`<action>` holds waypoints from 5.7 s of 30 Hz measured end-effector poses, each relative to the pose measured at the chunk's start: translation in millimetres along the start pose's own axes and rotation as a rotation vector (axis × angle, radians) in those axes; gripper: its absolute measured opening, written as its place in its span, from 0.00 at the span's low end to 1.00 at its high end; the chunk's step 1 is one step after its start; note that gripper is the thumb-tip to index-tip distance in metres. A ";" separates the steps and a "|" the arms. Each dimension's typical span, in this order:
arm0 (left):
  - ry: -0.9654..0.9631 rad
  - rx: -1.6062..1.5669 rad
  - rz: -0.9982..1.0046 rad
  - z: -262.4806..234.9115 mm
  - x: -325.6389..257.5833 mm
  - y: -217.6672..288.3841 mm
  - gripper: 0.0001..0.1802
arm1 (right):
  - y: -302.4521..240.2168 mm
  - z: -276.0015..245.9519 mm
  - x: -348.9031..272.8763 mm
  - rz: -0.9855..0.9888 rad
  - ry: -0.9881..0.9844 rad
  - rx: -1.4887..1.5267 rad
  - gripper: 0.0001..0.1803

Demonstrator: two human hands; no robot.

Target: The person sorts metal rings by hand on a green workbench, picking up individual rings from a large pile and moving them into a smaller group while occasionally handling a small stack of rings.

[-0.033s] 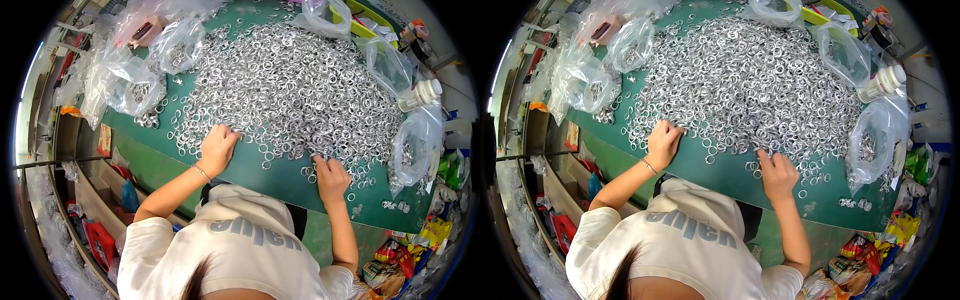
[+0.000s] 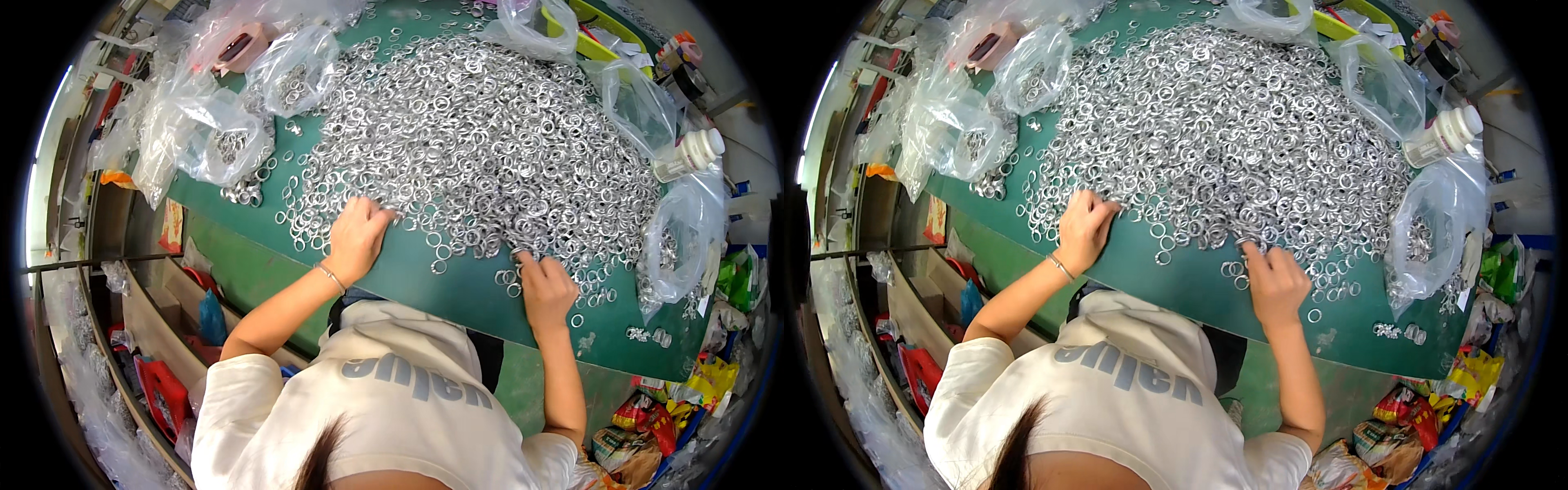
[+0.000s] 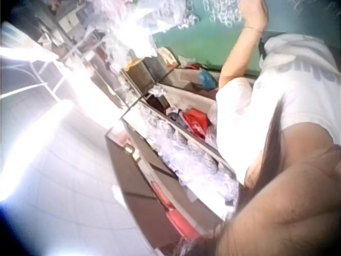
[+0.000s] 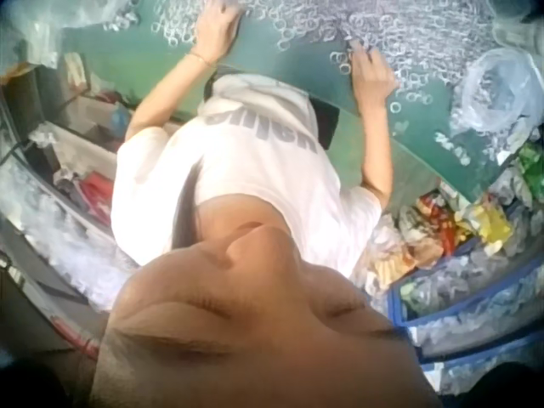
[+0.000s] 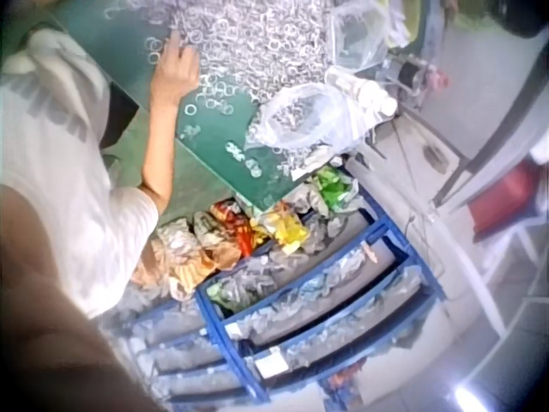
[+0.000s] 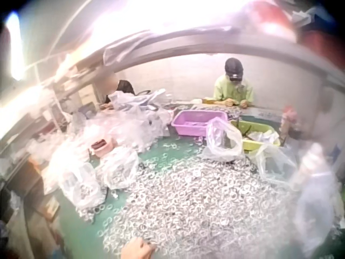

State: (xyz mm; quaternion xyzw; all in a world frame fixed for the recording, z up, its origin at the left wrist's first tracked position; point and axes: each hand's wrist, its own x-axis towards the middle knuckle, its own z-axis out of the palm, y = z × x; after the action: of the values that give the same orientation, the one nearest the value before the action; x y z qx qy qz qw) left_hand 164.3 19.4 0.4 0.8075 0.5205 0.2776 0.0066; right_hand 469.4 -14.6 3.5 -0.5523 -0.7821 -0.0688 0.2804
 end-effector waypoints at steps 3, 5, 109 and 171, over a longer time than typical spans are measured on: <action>0.072 0.028 -0.049 1.2 5.7 -5.3 0.04 | 3.5 -3.9 -2.5 0.083 0.017 0.006 0.14; 0.084 -0.004 -0.071 0.9 2.9 -8.2 0.05 | 3.0 -2.1 -3.0 0.211 0.060 0.023 0.13; -0.373 -0.552 0.080 78.6 157.4 112.1 0.08 | 28.6 -11.8 49.8 0.640 0.086 -0.004 0.11; -0.389 -1.050 -0.293 58.4 153.0 115.2 0.11 | 43.9 -34.3 36.7 1.142 0.315 1.559 0.07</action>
State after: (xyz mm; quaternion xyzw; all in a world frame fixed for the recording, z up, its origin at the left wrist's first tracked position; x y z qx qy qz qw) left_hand 333.8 112.0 53.0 0.6517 0.4086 0.3412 0.5403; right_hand 513.0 18.1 42.1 -0.4922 -0.1768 0.5406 0.6590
